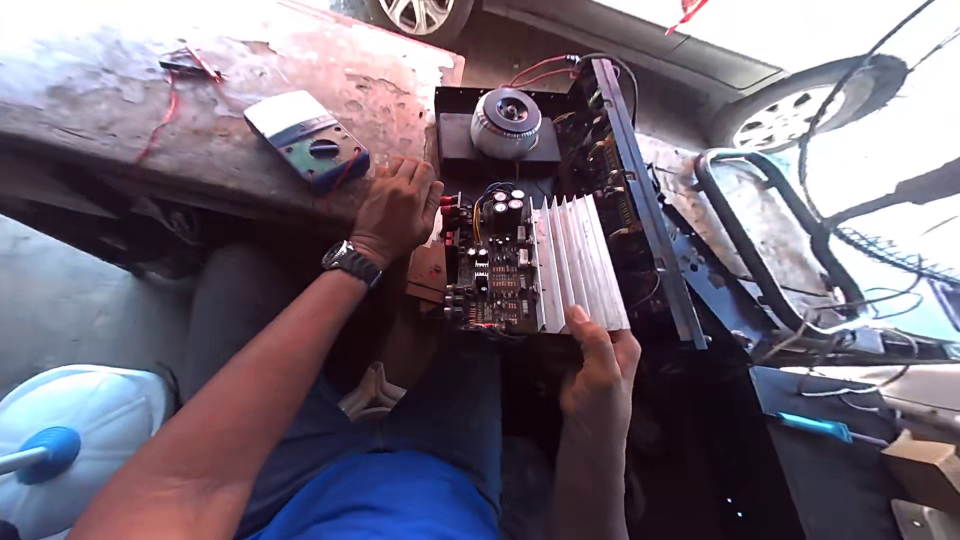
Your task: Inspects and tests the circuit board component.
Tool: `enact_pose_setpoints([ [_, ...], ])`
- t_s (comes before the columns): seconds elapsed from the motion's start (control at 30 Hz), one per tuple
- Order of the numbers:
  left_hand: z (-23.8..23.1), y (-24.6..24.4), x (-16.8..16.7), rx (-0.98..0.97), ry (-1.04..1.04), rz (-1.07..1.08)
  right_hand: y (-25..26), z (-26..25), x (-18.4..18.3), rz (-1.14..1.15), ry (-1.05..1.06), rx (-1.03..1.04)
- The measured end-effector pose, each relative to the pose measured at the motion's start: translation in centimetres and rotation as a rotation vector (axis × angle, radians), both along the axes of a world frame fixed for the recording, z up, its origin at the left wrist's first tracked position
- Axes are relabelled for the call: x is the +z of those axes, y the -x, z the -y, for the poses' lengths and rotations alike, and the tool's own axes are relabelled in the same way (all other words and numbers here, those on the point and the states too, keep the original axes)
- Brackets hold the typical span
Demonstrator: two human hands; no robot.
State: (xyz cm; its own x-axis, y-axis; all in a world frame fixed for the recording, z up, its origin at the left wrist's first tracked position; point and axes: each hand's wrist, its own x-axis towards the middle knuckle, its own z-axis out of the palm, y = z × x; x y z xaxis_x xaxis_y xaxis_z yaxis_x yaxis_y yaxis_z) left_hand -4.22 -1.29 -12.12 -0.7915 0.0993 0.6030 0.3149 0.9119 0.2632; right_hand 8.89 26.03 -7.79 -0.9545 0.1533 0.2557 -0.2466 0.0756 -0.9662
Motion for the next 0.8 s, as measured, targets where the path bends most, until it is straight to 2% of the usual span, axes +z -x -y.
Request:
enact_pose_setpoints([
  [0.43,0.3,0.1,-0.2,-0.035,-0.084,-0.005,0.8,1.7,0.9,0.072,-0.067,-0.17],
  [0.6,1.4,-1.2,0.1,-0.113,-0.252,-0.075,0.7,1.8,0.6,0.041,-0.092,-0.177],
  [0.7,3.5,-3.3,0.7,0.067,-0.197,-0.136,0.8,1.7,0.1,0.001,-0.104,-0.166],
  [0.8,6.9,-3.8,0.6,0.252,-0.146,-0.003,0.8,1.9,0.0,-0.012,-0.085,-0.18],
])
